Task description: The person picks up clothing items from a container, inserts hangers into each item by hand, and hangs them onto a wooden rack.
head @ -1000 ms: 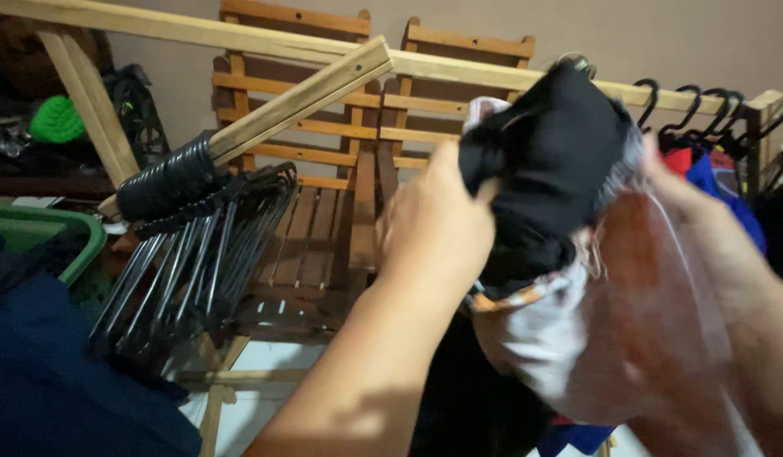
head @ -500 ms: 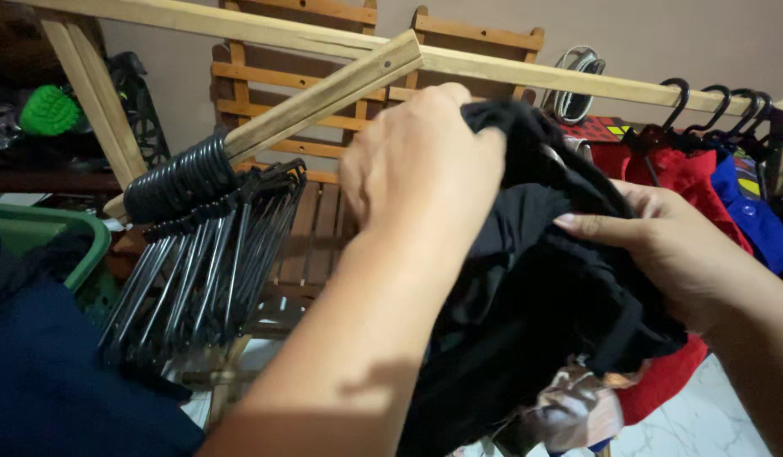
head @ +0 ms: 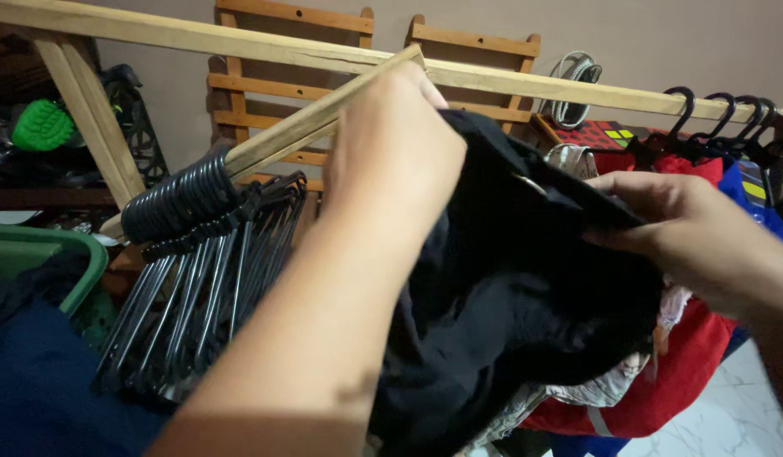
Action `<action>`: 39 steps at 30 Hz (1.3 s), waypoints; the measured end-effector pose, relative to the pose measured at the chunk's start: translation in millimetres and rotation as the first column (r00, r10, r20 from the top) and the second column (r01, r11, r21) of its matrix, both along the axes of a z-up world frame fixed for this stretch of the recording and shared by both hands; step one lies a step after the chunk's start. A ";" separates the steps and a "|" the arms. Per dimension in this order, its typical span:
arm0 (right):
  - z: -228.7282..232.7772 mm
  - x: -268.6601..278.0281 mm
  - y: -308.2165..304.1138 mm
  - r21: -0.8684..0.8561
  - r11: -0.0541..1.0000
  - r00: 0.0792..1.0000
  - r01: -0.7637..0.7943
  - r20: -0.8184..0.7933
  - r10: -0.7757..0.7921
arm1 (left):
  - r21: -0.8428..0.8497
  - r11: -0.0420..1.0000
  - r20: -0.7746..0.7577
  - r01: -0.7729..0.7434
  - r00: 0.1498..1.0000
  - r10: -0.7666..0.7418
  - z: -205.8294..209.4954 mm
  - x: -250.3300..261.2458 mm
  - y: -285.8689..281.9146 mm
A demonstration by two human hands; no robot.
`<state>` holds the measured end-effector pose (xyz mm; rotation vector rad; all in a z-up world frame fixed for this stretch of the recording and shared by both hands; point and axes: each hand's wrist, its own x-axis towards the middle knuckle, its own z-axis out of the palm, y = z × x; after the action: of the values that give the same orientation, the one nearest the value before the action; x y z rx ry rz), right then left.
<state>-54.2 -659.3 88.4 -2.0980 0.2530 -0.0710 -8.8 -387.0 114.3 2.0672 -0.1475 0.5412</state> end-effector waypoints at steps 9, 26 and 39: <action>-32.1 12.8 -17.0 -0.534 0.783 0.943 0.319 0.262 -0.206 | 0.190 0.949 0.277 -0.251 0.941 0.194 -4.7 13.6 38.6; -27.6 40.1 -83.2 0.555 0.826 0.995 0.092 -0.085 -0.054 | -0.913 0.408 -0.215 0.002 0.848 -0.485 -11.5 39.7 36.3; -83.6 35.7 -26.4 0.270 0.945 0.969 0.184 -0.211 -0.128 | -0.366 0.930 -0.476 0.011 0.857 -0.198 -60.3 15.4 11.9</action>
<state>-18.5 -685.7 4.7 -1.7921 0.5162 0.0695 6.7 -375.1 54.0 1.7646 0.1394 -0.0622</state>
